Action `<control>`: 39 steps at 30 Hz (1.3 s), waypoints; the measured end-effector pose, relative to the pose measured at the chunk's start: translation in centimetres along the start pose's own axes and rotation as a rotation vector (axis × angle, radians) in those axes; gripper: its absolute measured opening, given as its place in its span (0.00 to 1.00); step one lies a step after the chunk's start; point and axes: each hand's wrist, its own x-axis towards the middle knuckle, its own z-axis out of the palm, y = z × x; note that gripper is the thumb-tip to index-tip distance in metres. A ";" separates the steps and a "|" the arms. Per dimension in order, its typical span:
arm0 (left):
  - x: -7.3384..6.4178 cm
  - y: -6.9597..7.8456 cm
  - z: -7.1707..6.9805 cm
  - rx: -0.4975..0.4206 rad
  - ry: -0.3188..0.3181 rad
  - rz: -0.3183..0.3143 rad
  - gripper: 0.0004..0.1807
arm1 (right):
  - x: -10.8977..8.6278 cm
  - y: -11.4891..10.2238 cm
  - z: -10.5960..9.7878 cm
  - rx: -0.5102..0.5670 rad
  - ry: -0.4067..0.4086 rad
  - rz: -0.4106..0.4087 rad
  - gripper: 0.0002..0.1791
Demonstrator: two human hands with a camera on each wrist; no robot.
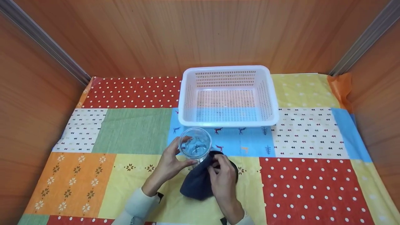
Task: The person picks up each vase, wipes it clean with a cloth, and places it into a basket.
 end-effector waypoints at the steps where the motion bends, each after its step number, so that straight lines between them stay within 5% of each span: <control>1: 0.0 0.0 0.0 -0.002 0.001 0.001 0.41 | 0.0 0.2 0.0 -0.008 -0.014 0.014 0.15; 12: 0.1 0.0 0.2 -0.035 -0.004 -0.011 0.40 | -0.1 1.0 0.0 -0.050 -0.044 0.032 0.14; 25: 0.1 0.1 0.2 -0.020 -0.014 -0.026 0.39 | 0.5 -2.5 -0.9 0.104 0.063 -0.052 0.13; 39: 0.0 0.1 0.3 -0.029 0.003 -0.025 0.39 | 0.6 -1.8 -0.8 0.037 0.021 -0.009 0.14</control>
